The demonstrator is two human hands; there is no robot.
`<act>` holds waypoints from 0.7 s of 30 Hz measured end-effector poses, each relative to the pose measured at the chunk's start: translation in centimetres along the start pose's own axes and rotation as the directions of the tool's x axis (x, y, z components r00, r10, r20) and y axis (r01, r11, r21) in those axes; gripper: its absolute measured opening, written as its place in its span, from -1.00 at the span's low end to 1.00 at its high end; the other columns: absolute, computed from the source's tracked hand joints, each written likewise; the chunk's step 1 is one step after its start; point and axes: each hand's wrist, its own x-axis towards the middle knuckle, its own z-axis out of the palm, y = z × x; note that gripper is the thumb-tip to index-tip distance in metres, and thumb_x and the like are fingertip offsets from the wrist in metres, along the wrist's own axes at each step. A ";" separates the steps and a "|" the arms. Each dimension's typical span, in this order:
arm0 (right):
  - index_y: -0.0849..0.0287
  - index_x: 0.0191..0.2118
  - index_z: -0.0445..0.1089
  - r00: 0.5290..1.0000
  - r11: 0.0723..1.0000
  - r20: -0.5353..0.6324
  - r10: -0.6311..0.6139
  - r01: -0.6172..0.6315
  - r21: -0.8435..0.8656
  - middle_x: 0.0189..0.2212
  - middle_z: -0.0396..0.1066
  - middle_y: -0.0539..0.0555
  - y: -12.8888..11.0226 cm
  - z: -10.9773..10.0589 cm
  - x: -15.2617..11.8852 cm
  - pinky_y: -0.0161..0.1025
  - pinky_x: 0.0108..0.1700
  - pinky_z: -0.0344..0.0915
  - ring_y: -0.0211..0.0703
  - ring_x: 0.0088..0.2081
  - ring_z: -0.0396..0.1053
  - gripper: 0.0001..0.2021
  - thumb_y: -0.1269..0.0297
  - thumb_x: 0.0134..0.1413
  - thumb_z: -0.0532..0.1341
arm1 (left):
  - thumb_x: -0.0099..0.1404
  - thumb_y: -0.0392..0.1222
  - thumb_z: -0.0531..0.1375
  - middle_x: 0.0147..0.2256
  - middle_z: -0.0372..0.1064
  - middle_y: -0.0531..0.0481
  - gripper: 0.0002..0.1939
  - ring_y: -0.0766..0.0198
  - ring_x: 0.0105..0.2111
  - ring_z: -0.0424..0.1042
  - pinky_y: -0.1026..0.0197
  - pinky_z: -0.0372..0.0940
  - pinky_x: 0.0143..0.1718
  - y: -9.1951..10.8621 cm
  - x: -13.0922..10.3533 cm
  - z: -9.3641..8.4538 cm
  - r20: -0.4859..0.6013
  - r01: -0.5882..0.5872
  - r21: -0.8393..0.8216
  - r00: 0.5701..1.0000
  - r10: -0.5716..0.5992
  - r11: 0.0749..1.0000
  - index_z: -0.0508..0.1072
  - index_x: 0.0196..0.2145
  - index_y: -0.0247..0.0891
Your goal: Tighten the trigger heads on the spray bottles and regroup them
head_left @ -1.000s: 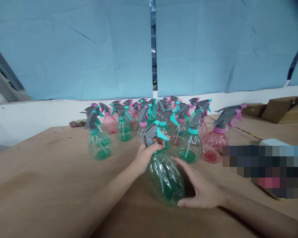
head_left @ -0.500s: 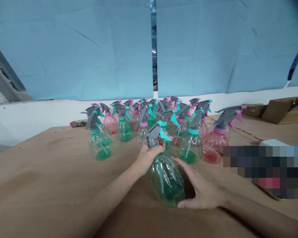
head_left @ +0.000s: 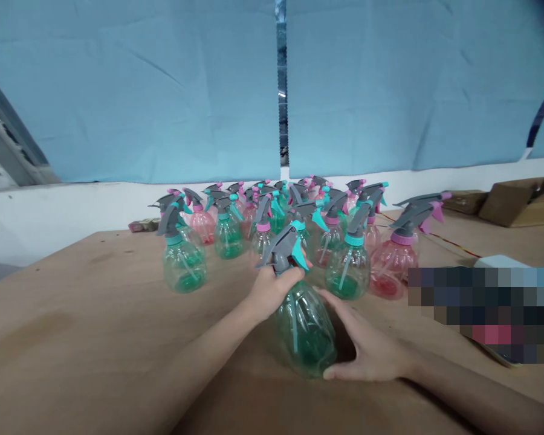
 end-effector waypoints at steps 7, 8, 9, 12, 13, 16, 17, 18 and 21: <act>0.11 0.29 -0.35 0.999 0.999 0.019 0.037 -0.037 -0.034 0.26 -0.15 0.26 0.5 0.5 0.3 0.18 0.17 -0.01 0.19 0.24 -0.13 -0.07 0.01 -0.05 0.24 | -0.04 -0.29 0.12 -0.61 0.04 0.14 -0.93 0.33 -0.59 0.05 0.24 0.01 -0.52 1.4 -1.7 1.4 -0.040 -0.027 0.298 0.998 0.040 0.954 0.26 -0.53 -0.19; 0.10 0.29 -0.34 0.998 0.998 0.031 0.052 -0.050 -0.038 0.26 -0.13 0.26 0.5 0.6 0.3 0.19 0.17 0.00 0.20 0.24 -0.12 -0.09 0.01 -0.04 0.23 | -0.04 -0.30 0.12 -0.62 0.03 0.14 -0.92 0.33 -0.59 0.04 0.24 0.00 -0.53 1.6 -2.0 1.5 -0.040 -0.047 0.307 0.997 0.063 0.950 0.27 -0.51 -0.18; 0.08 0.29 -0.32 0.997 0.997 0.044 0.068 -0.066 -0.044 0.25 -0.12 0.26 0.4 0.6 0.3 0.20 0.16 0.01 0.20 0.24 -0.12 -0.11 0.00 -0.03 0.22 | -0.03 -0.31 0.11 -0.62 0.03 0.15 -0.91 0.33 -0.60 0.04 0.25 0.00 -0.53 1.8 -2.3 1.5 -0.049 -0.064 0.318 0.995 0.083 0.946 0.28 -0.49 -0.17; 0.06 0.28 -0.29 0.992 0.993 0.072 0.105 -0.100 -0.060 0.25 -0.11 0.24 0.3 0.4 0.2 0.22 0.14 0.03 0.21 0.24 -0.12 -0.22 0.02 0.06 0.15 | -0.04 -0.36 0.08 -0.63 0.02 0.16 -0.83 0.34 -0.62 0.03 0.25 0.00 -0.55 2.1 -2.9 0.4 -0.136 -0.050 0.384 0.984 0.111 0.922 0.31 -0.43 -0.16; 0.04 0.28 -0.28 0.992 0.993 0.070 0.103 -0.099 -0.060 0.25 -0.11 0.23 0.2 0.3 0.2 0.21 0.14 0.04 0.20 0.24 -0.11 -0.25 0.04 0.09 0.13 | -0.04 -0.36 0.08 -0.63 0.03 0.16 -0.82 0.34 -0.62 0.04 0.25 0.01 -0.55 2.1 -3.0 -0.3 -0.188 -0.036 0.414 0.974 0.124 0.910 0.31 -0.43 -0.16; -0.01 0.27 -0.24 0.996 0.996 0.056 0.075 -0.073 -0.043 0.23 -0.06 0.17 -0.2 0.1 0.3 0.15 0.13 0.09 0.16 0.21 -0.03 -0.31 0.09 0.11 0.12 | -0.03 -0.33 0.12 -0.56 0.12 0.15 -0.75 0.32 -0.57 0.14 0.25 0.09 -0.50 1.7 -2.8 -3.2 -0.347 -0.001 0.512 0.915 0.208 0.859 0.31 -0.33 -0.15; -0.02 0.26 -0.21 0.996 0.997 0.054 0.064 -0.062 -0.040 0.23 -0.04 0.15 -0.3 0.0 0.3 0.13 0.13 0.10 0.14 0.21 -0.01 -0.33 0.10 0.11 0.12 | -0.02 -0.31 0.14 -0.52 0.17 0.14 -0.70 0.31 -0.53 0.19 0.24 0.12 -0.46 1.4 -2.5 -4.2 -0.387 0.000 0.551 0.886 0.255 0.835 0.30 -0.26 -0.14; -0.02 0.26 -0.20 0.997 0.998 0.056 0.055 -0.053 -0.037 0.22 -0.03 0.14 -0.5 -0.1 0.3 0.11 0.14 0.11 0.12 0.20 0.00 -0.34 0.12 0.11 0.12 | -0.01 -0.27 0.17 -0.46 0.20 0.12 -0.67 0.28 -0.49 0.23 0.22 0.16 -0.42 1.1 -2.2 -5.3 -0.422 -0.004 0.592 0.850 0.314 0.806 0.28 -0.22 -0.14; -0.01 0.25 -0.16 0.998 0.999 0.061 0.032 -0.030 -0.037 0.22 -0.01 0.12 -0.6 -0.2 0.4 0.07 0.15 0.10 0.09 0.20 0.00 -0.37 0.13 0.12 0.12 | 0.03 -0.15 0.21 -0.35 0.28 0.04 -0.66 0.19 -0.35 0.31 0.13 0.21 -0.29 -0.3 -0.6 -8.0 -0.468 0.014 0.685 0.774 0.426 0.728 0.24 -0.21 -0.16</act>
